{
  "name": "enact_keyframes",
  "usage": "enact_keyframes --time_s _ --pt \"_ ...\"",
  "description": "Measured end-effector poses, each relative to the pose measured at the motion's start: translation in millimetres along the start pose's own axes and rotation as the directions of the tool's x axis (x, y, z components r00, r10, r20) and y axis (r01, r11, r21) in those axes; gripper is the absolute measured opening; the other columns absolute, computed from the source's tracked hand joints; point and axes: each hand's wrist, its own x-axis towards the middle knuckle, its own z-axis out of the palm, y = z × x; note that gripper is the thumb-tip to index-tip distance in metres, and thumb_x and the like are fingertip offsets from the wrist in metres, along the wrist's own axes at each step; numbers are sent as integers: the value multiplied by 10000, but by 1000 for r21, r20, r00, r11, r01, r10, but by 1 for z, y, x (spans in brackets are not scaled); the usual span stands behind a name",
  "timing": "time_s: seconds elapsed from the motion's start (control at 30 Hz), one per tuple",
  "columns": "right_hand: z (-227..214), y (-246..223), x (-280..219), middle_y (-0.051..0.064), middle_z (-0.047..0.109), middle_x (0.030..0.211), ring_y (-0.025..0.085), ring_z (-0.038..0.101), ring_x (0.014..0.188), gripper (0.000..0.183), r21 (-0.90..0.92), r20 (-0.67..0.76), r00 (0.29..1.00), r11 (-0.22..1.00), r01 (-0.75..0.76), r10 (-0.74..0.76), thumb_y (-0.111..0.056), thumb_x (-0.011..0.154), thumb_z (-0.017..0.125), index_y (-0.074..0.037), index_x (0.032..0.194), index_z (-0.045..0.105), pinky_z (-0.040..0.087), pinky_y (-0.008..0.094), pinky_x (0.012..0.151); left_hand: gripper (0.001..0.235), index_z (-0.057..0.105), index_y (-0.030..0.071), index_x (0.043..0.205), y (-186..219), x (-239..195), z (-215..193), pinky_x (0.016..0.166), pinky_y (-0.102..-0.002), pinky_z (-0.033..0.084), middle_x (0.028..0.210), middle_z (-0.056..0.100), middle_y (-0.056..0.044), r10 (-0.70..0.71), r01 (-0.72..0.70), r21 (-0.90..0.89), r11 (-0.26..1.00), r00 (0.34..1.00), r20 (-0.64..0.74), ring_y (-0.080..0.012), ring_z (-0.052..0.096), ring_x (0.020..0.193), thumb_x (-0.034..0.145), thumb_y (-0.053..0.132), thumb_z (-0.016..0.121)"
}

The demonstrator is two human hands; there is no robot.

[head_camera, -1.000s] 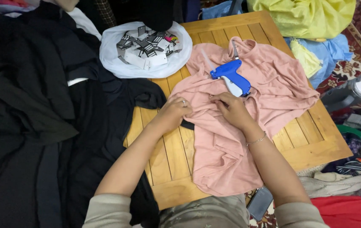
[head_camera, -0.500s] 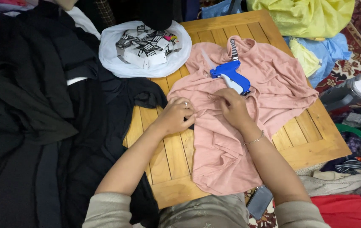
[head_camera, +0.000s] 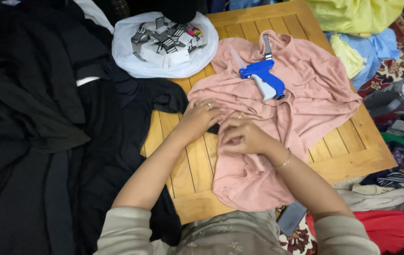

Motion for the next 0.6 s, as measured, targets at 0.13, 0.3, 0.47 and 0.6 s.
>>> enact_keyframes --time_s 0.13,0.3,0.47,0.6 --pt "13 -10 1 -15 722 1036 240 619 961 283 41 221 974 998 50 -58 -490 731 863 -263 888 802 358 436 952 192 679 320 1129 -6 0 3 1097 -532 269 1312 635 66 -18 18 -7 1000 999 -47 -186 496 1371 1027 425 555" --pt "25 -5 -6 68 680 1091 376 588 1022 289 200 405 909 980 17 -98 -440 721 883 -308 975 847 464 492 912 194 678 346 1132 -9 1 9 1111 -528 269 1327 637 89 -17 16 -7 1000 998 -66 -179 495 1381 1035 442 539" --pt "51 31 -29 -25 629 1170 267 532 1141 135 13 457 884 995 100 -95 -549 799 785 -445 881 812 134 567 1047 177 660 365 1141 -9 -1 6 1111 -525 262 1328 622 86 -30 29 -24 999 999 -37 -174 481 1392 1035 434 537" --pt "65 49 -42 -66 589 1178 214 485 1169 110 -67 491 869 992 111 -63 -552 857 718 -471 891 784 58 605 1019 170 664 365 1135 -6 0 1 1111 -528 274 1335 616 91 -41 41 -34 999 999 -26 -173 474 1398 1025 432 553"
